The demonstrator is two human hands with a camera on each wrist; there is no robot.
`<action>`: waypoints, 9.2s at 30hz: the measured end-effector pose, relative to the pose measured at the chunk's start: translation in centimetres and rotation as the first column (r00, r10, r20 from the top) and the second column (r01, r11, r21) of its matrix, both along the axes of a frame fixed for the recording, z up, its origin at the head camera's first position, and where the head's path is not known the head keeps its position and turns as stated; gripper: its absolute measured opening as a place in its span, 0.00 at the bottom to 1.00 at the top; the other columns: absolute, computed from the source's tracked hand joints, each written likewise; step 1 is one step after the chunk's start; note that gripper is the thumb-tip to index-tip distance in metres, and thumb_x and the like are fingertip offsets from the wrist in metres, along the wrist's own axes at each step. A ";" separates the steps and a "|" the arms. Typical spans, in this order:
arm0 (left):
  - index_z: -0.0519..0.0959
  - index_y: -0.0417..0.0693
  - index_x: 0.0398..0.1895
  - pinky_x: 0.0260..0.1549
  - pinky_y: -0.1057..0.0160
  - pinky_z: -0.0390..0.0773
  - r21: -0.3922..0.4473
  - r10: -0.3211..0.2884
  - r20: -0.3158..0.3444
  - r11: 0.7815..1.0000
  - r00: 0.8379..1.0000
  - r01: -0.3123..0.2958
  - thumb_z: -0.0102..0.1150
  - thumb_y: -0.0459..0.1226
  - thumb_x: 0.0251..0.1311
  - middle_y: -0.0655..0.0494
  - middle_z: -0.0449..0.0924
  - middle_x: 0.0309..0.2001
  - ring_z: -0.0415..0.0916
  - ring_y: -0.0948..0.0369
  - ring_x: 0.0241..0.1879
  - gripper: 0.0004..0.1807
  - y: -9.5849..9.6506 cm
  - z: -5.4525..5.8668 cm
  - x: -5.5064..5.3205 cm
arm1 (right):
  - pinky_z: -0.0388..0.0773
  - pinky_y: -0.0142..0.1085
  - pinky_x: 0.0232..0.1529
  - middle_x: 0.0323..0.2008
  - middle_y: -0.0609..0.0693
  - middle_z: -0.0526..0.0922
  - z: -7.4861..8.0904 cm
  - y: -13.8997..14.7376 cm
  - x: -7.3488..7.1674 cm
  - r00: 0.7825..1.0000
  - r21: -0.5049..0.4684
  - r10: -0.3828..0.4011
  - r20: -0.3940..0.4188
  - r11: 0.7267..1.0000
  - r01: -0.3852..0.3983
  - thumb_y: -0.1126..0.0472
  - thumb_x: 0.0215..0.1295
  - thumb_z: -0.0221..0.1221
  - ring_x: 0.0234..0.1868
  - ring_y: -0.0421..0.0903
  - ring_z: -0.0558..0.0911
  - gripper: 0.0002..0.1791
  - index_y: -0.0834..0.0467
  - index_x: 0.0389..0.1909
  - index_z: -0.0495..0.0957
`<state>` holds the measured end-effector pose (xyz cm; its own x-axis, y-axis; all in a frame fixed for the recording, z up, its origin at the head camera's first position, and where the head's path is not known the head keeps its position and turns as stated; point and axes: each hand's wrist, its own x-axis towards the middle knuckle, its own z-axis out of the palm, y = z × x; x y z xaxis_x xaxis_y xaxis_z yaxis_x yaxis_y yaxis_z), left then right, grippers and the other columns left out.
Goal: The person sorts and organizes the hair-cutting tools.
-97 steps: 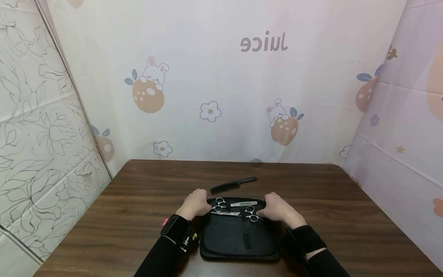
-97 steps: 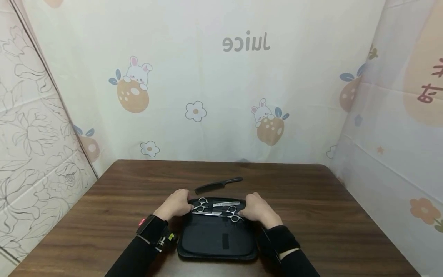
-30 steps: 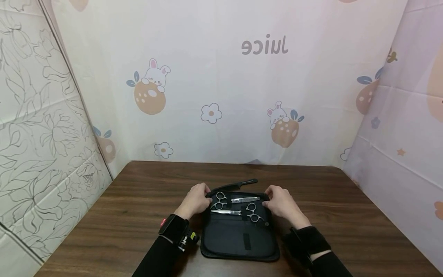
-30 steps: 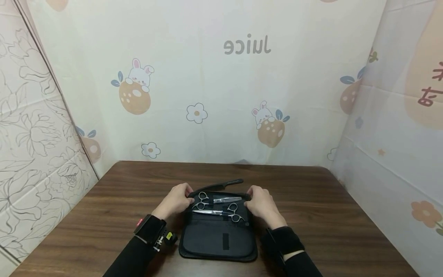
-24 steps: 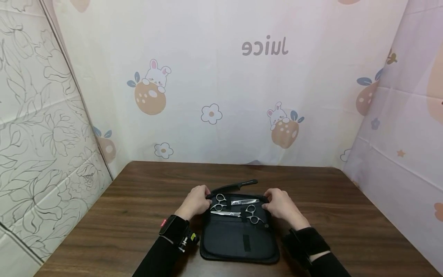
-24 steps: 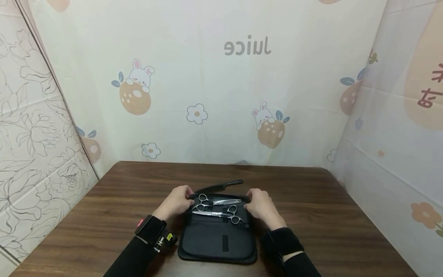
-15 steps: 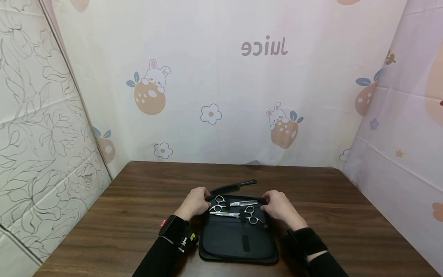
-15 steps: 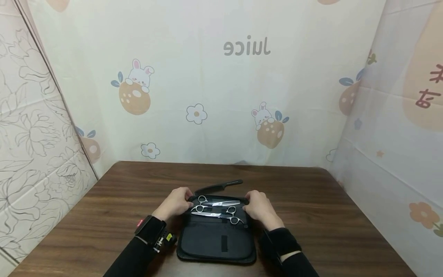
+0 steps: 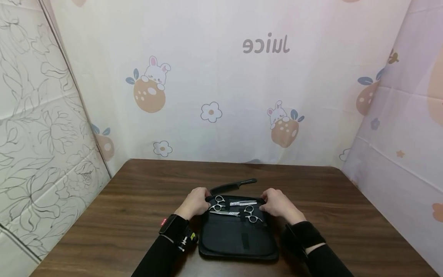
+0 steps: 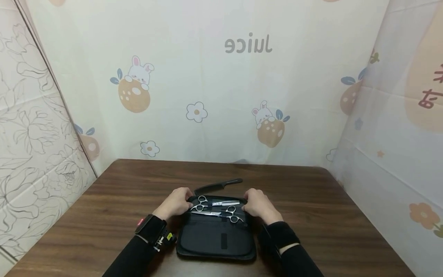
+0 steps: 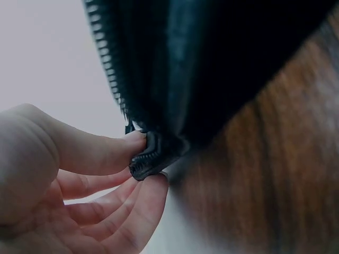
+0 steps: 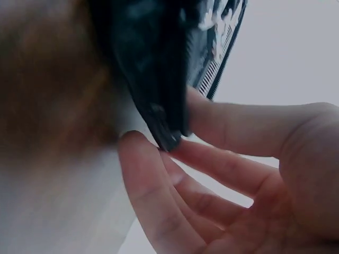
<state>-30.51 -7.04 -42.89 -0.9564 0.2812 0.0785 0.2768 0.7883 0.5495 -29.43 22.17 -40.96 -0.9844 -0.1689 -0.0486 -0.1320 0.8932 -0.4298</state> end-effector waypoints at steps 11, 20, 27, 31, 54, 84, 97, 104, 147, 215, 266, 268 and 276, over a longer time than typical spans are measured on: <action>0.80 0.39 0.40 0.46 0.48 0.76 -0.020 -0.003 -0.015 1.000 1.000 0.003 0.66 0.30 0.60 0.47 0.79 0.39 0.76 0.50 0.41 0.07 0.1 -0.3 -0.1 | 0.80 0.47 0.42 0.41 0.55 0.84 2.9 -0.4 -2.6 0.993 0.057 0.121 0.000 0.991 -0.121 0.63 0.62 0.69 0.41 0.48 0.83 0.21 0.68 0.55 0.80; 0.80 0.38 0.41 0.45 0.49 0.76 -0.011 -0.002 0.013 1.000 1.000 0.002 0.66 0.30 0.61 0.48 0.78 0.39 0.75 0.51 0.40 0.07 0.2 -0.7 0.1 | 0.79 0.46 0.43 0.43 0.55 0.83 4.0 -2.3 -4.7 0.973 0.099 0.226 -0.051 0.970 -0.221 0.65 0.64 0.66 0.40 0.47 0.80 0.18 0.64 0.54 0.81; 0.80 0.37 0.42 0.46 0.48 0.76 -0.017 0.003 0.012 1.000 1.000 -0.003 0.65 0.29 0.61 0.46 0.78 0.41 0.75 0.50 0.41 0.08 0.2 -0.4 0.0 | 0.78 0.51 0.53 0.54 0.61 0.82 3.9 -4.4 -6.6 0.951 0.144 0.303 -0.067 0.946 -0.291 0.71 0.63 0.63 0.54 0.55 0.81 0.21 0.66 0.58 0.79; 0.80 0.37 0.43 0.47 0.47 0.76 -0.011 -0.004 0.014 1.000 1.000 0.004 0.65 0.29 0.61 0.45 0.78 0.41 0.75 0.49 0.42 0.08 0.3 -0.5 0.2 | 0.78 0.49 0.54 0.56 0.60 0.80 2.4 -5.5 -7.0 0.949 0.186 0.310 -0.053 0.937 -0.296 0.70 0.64 0.64 0.55 0.54 0.80 0.22 0.65 0.60 0.79; 0.80 0.37 0.46 0.45 0.49 0.75 -0.012 -0.036 0.028 0.999 0.999 0.036 0.63 0.29 0.63 0.44 0.78 0.43 0.75 0.49 0.43 0.09 0.1 -0.5 -0.1 | 0.79 0.48 0.51 0.53 0.56 0.79 -0.6 -7.6 -8.1 0.924 0.421 0.383 -0.016 0.841 -0.341 0.74 0.67 0.61 0.56 0.56 0.79 0.17 0.58 0.53 0.83; 0.80 0.33 0.54 0.56 0.45 0.74 -0.039 -0.029 0.032 0.999 0.999 0.030 0.60 0.28 0.66 0.39 0.77 0.53 0.74 0.42 0.57 0.14 0.2 -0.2 0.2 | 0.72 0.45 0.36 0.39 0.53 0.76 0.7 -5.2 -6.2 0.904 0.380 0.412 -0.114 0.859 -0.344 0.65 0.58 0.60 0.37 0.50 0.75 0.09 0.59 0.40 0.81; 0.80 0.32 0.53 0.55 0.46 0.74 -0.069 -0.033 0.020 0.997 0.999 0.034 0.60 0.27 0.66 0.40 0.77 0.51 0.75 0.43 0.55 0.14 0.3 0.1 0.6 | 0.75 0.43 0.37 0.40 0.49 0.77 1.1 -5.1 -1.8 0.907 0.210 0.371 -0.200 0.920 -0.330 0.62 0.57 0.61 0.35 0.45 0.75 0.15 0.60 0.46 0.83; 0.81 0.33 0.53 0.51 0.46 0.77 -0.028 -0.047 0.029 0.998 0.998 0.048 0.61 0.28 0.66 0.39 0.79 0.51 0.78 0.43 0.53 0.13 -0.1 -0.1 0.2 | 0.77 0.45 0.42 0.44 0.51 0.79 1.4 -5.0 -0.1 0.920 0.143 0.359 -0.159 0.930 -0.338 0.63 0.60 0.60 0.39 0.46 0.77 0.18 0.61 0.51 0.83; 0.82 0.45 0.55 0.53 0.50 0.76 0.128 -0.091 -0.118 0.986 0.989 0.106 0.62 0.40 0.70 0.51 0.80 0.51 0.78 0.52 0.52 0.14 -1.6 4.4 1.3 | 0.75 0.47 0.44 0.43 0.50 0.77 2.3 -4.6 2.5 0.937 0.020 0.343 -0.065 0.940 -0.342 0.64 0.62 0.62 0.38 0.45 0.75 0.17 0.63 0.52 0.82; 0.84 0.49 0.51 0.48 0.57 0.78 -0.134 -0.290 0.126 0.942 0.949 0.306 0.72 0.40 0.60 0.56 0.82 0.48 0.76 0.63 0.45 0.16 2.0 3.9 3.1 | 0.77 0.48 0.49 0.47 0.48 0.78 1.2 -3.6 4.4 0.923 0.075 0.382 -0.050 0.923 -0.377 0.56 0.59 0.73 0.47 0.45 0.77 0.26 0.61 0.57 0.81; 0.84 0.52 0.49 0.49 0.59 0.77 -0.218 -0.314 0.120 0.917 0.942 0.333 0.72 0.40 0.59 0.59 0.83 0.48 0.76 0.64 0.47 0.15 0.4 4.2 4.1 | 0.71 0.63 0.52 0.56 0.46 0.75 -0.1 -1.6 3.9 0.947 0.042 0.317 0.053 0.947 -0.319 0.51 0.46 0.80 0.59 0.52 0.72 0.38 0.55 0.60 0.78; 0.84 0.51 0.50 0.50 0.59 0.77 -0.230 -0.319 0.117 0.912 0.940 0.339 0.72 0.40 0.59 0.59 0.83 0.48 0.76 0.64 0.47 0.16 0.3 4.2 4.2 | 0.70 0.64 0.53 0.57 0.46 0.75 -0.1 -1.7 3.9 0.948 0.045 0.313 0.055 0.948 -0.315 0.52 0.46 0.80 0.60 0.52 0.72 0.38 0.54 0.61 0.78; 0.84 0.52 0.48 0.48 0.58 0.78 -0.278 -0.336 0.102 0.894 0.936 0.351 0.72 0.41 0.59 0.59 0.82 0.46 0.77 0.64 0.45 0.15 -0.6 4.0 5.4 | 0.72 0.62 0.53 0.59 0.48 0.75 -0.4 -2.0 4.0 0.943 0.064 0.329 0.041 0.941 -0.331 0.52 0.46 0.80 0.61 0.53 0.72 0.39 0.56 0.61 0.78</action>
